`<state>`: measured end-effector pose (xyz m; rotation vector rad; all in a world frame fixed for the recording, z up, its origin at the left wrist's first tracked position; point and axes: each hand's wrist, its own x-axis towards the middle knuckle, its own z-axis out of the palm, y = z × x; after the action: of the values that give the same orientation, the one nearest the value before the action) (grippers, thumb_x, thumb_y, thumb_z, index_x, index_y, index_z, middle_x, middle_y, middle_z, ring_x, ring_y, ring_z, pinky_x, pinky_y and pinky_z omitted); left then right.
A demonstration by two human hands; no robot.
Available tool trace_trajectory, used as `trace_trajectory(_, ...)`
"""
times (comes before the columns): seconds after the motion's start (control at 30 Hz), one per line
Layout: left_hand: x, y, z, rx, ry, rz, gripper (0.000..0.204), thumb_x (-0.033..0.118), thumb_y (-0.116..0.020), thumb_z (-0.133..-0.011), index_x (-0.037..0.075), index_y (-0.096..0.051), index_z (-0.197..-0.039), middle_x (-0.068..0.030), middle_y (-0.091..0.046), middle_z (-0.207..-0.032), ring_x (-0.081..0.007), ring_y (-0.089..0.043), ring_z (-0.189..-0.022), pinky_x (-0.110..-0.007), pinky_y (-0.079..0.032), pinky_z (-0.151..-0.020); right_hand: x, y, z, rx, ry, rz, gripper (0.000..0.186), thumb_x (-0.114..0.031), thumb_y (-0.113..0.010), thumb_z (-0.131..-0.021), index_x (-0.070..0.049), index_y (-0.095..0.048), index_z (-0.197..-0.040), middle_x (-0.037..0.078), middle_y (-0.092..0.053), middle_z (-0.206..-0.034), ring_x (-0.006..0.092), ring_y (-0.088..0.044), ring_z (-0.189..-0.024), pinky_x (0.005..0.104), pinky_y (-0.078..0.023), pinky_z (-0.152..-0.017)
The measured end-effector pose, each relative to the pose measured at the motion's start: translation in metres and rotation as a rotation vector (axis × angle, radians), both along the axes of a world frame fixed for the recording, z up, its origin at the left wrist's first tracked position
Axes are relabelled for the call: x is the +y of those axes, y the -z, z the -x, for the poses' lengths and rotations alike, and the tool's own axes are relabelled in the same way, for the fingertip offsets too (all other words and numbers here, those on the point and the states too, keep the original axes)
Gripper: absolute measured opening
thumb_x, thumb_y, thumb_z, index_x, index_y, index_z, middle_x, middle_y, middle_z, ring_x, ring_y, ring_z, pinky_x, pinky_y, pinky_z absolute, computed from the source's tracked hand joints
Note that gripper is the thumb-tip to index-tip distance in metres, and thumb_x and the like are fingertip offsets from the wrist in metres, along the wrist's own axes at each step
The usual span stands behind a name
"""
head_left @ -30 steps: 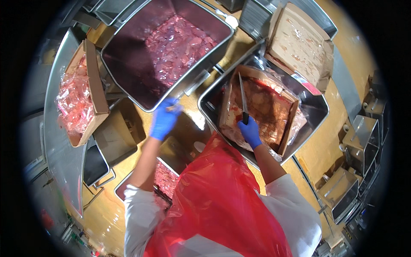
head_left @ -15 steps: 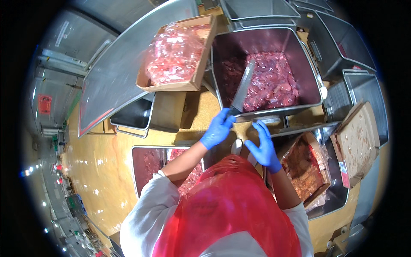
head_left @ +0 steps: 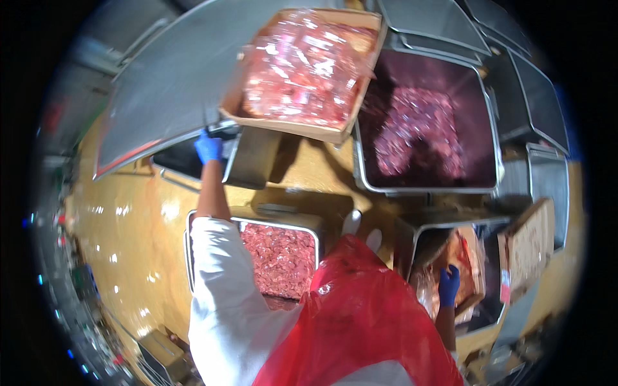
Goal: The person cuts large blocks of raw meat into smaller pieces using a knife and places them into metal bins. They repeatedly open cardboard boxes, remove vacuum-sealed meat blocks, and transfer the cut pieces into the bins.
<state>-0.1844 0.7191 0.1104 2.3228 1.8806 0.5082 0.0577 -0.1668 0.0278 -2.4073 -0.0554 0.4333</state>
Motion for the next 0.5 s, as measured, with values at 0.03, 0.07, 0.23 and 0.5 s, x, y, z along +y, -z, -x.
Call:
trace_trajectory(0.03, 0.024, 0.010, -0.001, 0.169, 0.062, 0.041, 0.033, 0.021, -0.064, -0.080, 0.007, -0.068, -0.109, -0.0250, -0.068, -0.110, -0.0440, -0.066, -0.100, -0.051, -0.052, -0.087, -0.025, 0.018, 0.004, -0.015, 0.021, 0.007, 0.035, -0.013, -0.068, -0.090, 0.000, -0.061, -0.122, 0.010, -0.066, -0.109, 0.0164, -0.063, -0.095, 0.0307, -0.052, -0.083)
trace_trajectory(0.07, 0.033, 0.023, -0.021, 0.278, 0.169, 0.072, 0.035, 0.037, -0.061, -0.087, 0.012, -0.071, -0.109, -0.0198, -0.070, -0.112, -0.0405, -0.065, -0.108, -0.050, -0.052, -0.089, -0.024, 0.012, 0.016, -0.188, -0.047, -0.052, 0.026, -0.018, -0.066, -0.093, -0.002, -0.063, -0.112, 0.007, -0.066, -0.097, 0.0161, -0.061, -0.081, 0.0335, -0.052, -0.073)
trace_trajectory(0.23, 0.106, 0.059, 0.015, 0.011, 0.290, 0.473, 0.070, 0.043, -0.076, -0.083, 0.002, -0.056, -0.137, -0.0174, -0.071, -0.115, -0.0283, -0.068, -0.103, -0.040, -0.052, -0.094, -0.018, -0.015, 0.025, -0.015, -0.049, 0.355, 0.023, -0.020, -0.059, -0.092, -0.003, -0.064, -0.108, 0.012, -0.070, -0.097, 0.0302, -0.068, -0.082, 0.0418, -0.055, -0.079)
trace_trajectory(0.5, -0.029, 0.064, 0.032, -0.154, -0.049, -0.417, 0.044, 0.034, -0.071, -0.082, -0.006, -0.071, -0.099, -0.0255, -0.071, -0.096, -0.0414, -0.067, -0.085, -0.049, -0.052, -0.077, 0.020, 0.010, 0.052, 0.227, -0.091, 0.304, 0.043, -0.039, -0.073, -0.084, -0.006, -0.069, -0.112, 0.020, -0.069, -0.114, 0.0355, -0.068, -0.104, 0.0410, -0.053, -0.090)
